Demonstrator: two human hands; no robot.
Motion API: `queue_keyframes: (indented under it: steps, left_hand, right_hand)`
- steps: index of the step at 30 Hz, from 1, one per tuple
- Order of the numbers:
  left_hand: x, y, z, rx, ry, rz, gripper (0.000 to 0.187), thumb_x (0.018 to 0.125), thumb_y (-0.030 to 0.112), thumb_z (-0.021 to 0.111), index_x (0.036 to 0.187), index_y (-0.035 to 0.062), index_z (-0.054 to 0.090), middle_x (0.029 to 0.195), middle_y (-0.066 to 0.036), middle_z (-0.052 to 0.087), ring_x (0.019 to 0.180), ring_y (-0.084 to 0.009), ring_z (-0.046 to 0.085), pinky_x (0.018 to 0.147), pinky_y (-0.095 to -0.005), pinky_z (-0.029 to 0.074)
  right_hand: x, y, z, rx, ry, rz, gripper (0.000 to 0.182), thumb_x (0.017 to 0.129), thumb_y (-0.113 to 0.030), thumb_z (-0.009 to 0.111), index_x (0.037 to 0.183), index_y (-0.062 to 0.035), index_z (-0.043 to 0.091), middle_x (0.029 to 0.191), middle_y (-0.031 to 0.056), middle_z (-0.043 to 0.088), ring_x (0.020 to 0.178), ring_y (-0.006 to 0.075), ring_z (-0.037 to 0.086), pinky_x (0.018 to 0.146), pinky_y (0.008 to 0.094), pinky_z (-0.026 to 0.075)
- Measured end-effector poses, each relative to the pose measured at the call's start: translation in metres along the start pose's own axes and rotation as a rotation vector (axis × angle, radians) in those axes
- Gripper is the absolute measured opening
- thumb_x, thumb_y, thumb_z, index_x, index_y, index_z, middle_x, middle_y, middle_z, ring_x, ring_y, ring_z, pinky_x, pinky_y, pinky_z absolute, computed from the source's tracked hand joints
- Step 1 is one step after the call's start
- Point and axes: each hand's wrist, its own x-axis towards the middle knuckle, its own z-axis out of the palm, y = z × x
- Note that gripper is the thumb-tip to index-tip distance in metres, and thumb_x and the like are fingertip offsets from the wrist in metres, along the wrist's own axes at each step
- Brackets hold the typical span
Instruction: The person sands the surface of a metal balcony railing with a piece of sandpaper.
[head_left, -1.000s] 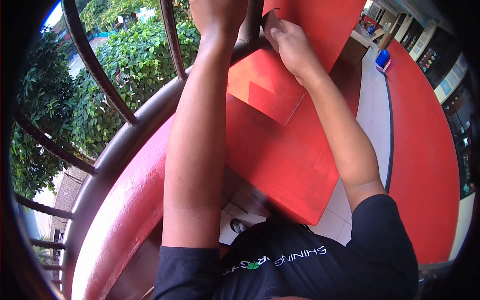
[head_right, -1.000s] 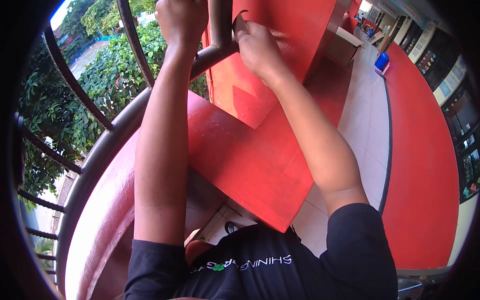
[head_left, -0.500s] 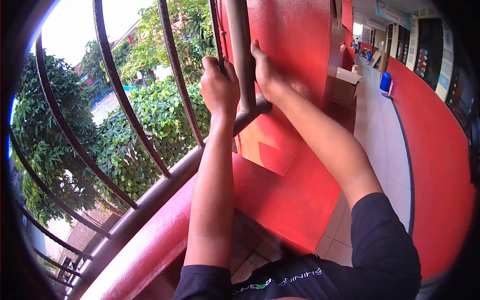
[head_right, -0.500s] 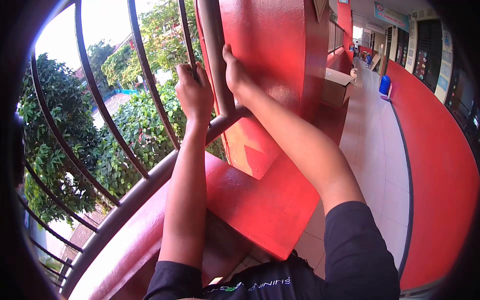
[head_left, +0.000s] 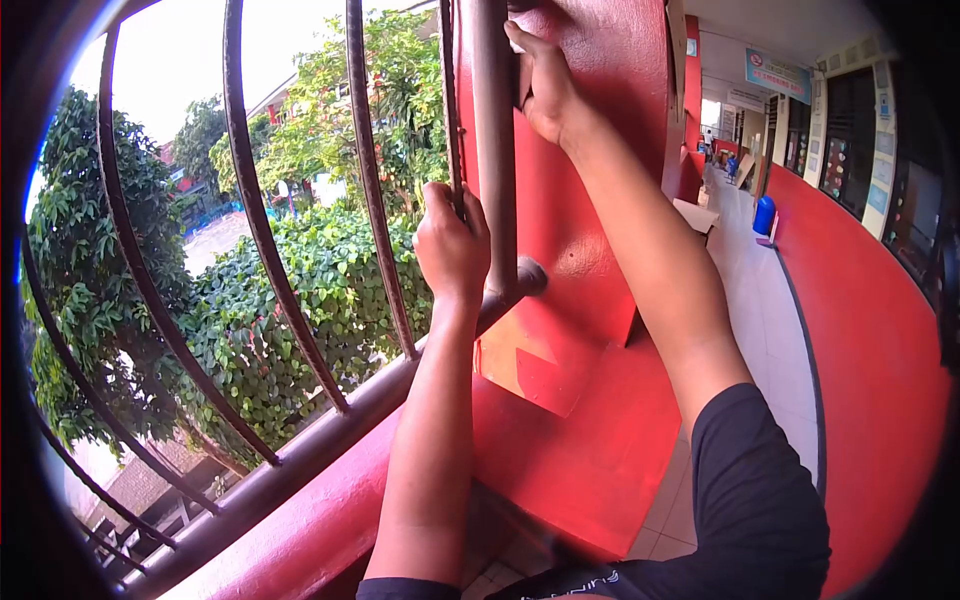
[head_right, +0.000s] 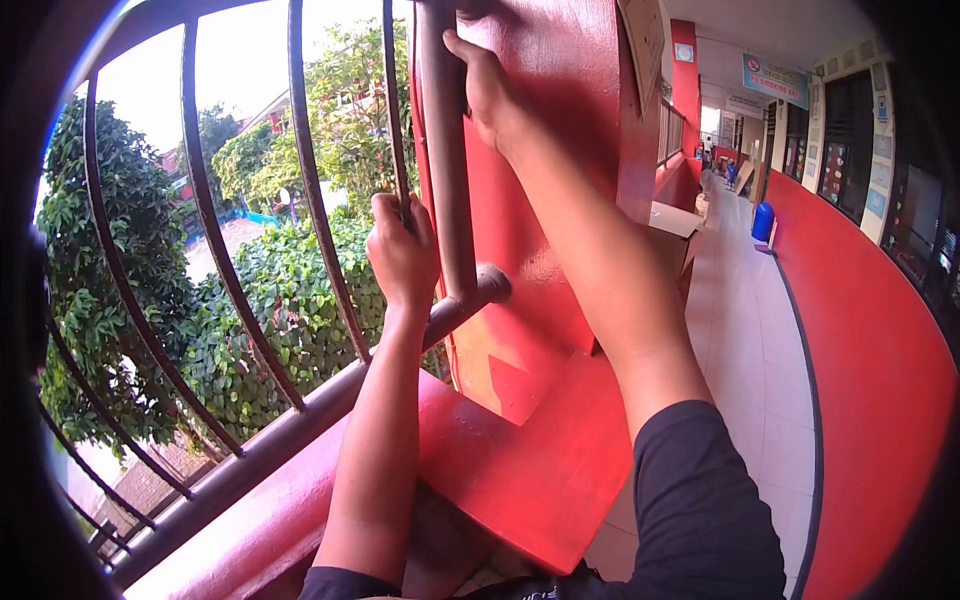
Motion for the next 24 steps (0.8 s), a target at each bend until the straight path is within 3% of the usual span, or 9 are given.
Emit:
queue_keyframes:
  steps: [2,6,7,8,10,11,18,22,24]
  left_hand:
    - [-0.001,0.0,0.001,-0.016,0.021,0.012,0.02,0.102,0.022,0.058,0.097,0.0042,0.049,0.07,-0.021,0.065,0.063,-0.0427,0.067,0.054,-0.0524,0.048]
    - [-0.001,-0.001,0.0,-0.033,0.029,-0.005,0.022,0.103,0.02,0.06,0.095,0.0028,0.049,0.068,-0.021,0.063,0.061,-0.0431,0.063,0.057,-0.053,0.045]
    - [-0.001,-0.003,0.001,-0.037,0.033,0.002,0.022,0.103,0.021,0.06,0.096,0.0027,0.049,0.068,-0.021,0.062,0.062,-0.0428,0.064,0.057,-0.0523,0.045]
    - [-0.001,-0.003,0.001,-0.041,0.032,0.0,0.022,0.103,0.021,0.06,0.096,0.0027,0.049,0.068,-0.021,0.062,0.062,-0.0428,0.064,0.057,-0.0523,0.045]
    - [-0.002,-0.001,0.001,-0.043,0.04,-0.001,0.023,0.103,0.022,0.061,0.095,0.0028,0.05,0.068,-0.021,0.062,0.062,-0.0427,0.064,0.057,-0.0512,0.046]
    - [-0.002,-0.002,0.002,-0.041,0.033,-0.008,0.023,0.103,0.022,0.061,0.096,0.0029,0.05,0.068,-0.021,0.062,0.062,-0.0429,0.064,0.057,-0.0506,0.047]
    - [-0.002,-0.004,0.001,-0.067,0.042,0.019,0.021,0.103,0.02,0.06,0.097,0.0026,0.05,0.07,-0.021,0.063,0.063,-0.0431,0.065,0.056,-0.0514,0.046]
    - [-0.002,-0.005,0.003,-0.07,0.034,0.005,0.02,0.103,0.02,0.06,0.098,0.0026,0.051,0.071,-0.021,0.064,0.064,-0.0431,0.065,0.055,-0.0513,0.045]
    - [-0.003,-0.005,0.002,-0.076,0.029,0.001,0.02,0.103,0.02,0.06,0.098,0.0026,0.051,0.071,-0.021,0.064,0.064,-0.0432,0.065,0.055,-0.0513,0.045]
  right_hand:
    - [0.072,-0.004,-0.018,0.005,-0.014,-0.112,0.026,0.096,-0.025,0.056,0.113,-0.0084,0.064,0.114,0.012,0.07,0.112,0.02,0.062,0.105,0.0397,0.043]
    - [0.037,0.004,0.005,-0.59,0.341,-0.066,0.024,0.092,-0.018,0.054,0.106,-0.0007,0.065,0.11,0.0135,0.07,0.096,0.0249,0.062,0.098,0.0376,0.045]
    - [0.031,0.033,-0.001,-0.676,0.329,-0.249,0.032,0.095,-0.02,0.053,0.114,0.0041,0.063,0.108,0.0193,0.069,0.098,0.0334,0.062,0.097,0.0406,0.048]
    - [-0.018,0.009,0.031,-0.926,0.329,-0.112,0.043,0.102,-0.023,0.051,0.132,0.0076,0.055,0.12,0.0298,0.064,0.107,0.0438,0.063,0.1,0.0482,0.047]
    - [-0.018,0.052,0.034,-0.866,0.344,-0.661,0.053,0.106,-0.025,0.046,0.141,0.0145,0.041,0.148,0.0406,0.041,0.134,0.0502,0.047,0.111,0.0516,0.04]
    - [-0.003,0.053,0.03,-0.959,0.291,-0.815,0.057,0.105,-0.02,0.051,0.145,0.0172,0.033,0.155,0.0406,0.03,0.143,0.0507,0.037,0.118,0.0511,0.034]
    - [0.02,0.055,0.018,-1.129,0.295,-0.891,0.071,0.106,-0.024,0.052,0.153,0.018,0.019,0.161,0.0379,0.023,0.153,0.0475,0.022,0.126,0.0487,0.024]
    - [0.024,0.049,0.014,-1.134,0.259,-0.851,0.073,0.106,-0.023,0.053,0.155,0.0163,0.016,0.161,0.0372,0.023,0.154,0.0457,0.021,0.125,0.0509,0.025]
    - [0.037,0.009,0.025,-0.968,0.206,-0.745,0.071,0.106,-0.021,0.053,0.158,0.0095,0.018,0.165,0.0288,0.025,0.155,0.0407,0.025,0.124,0.0508,0.025]
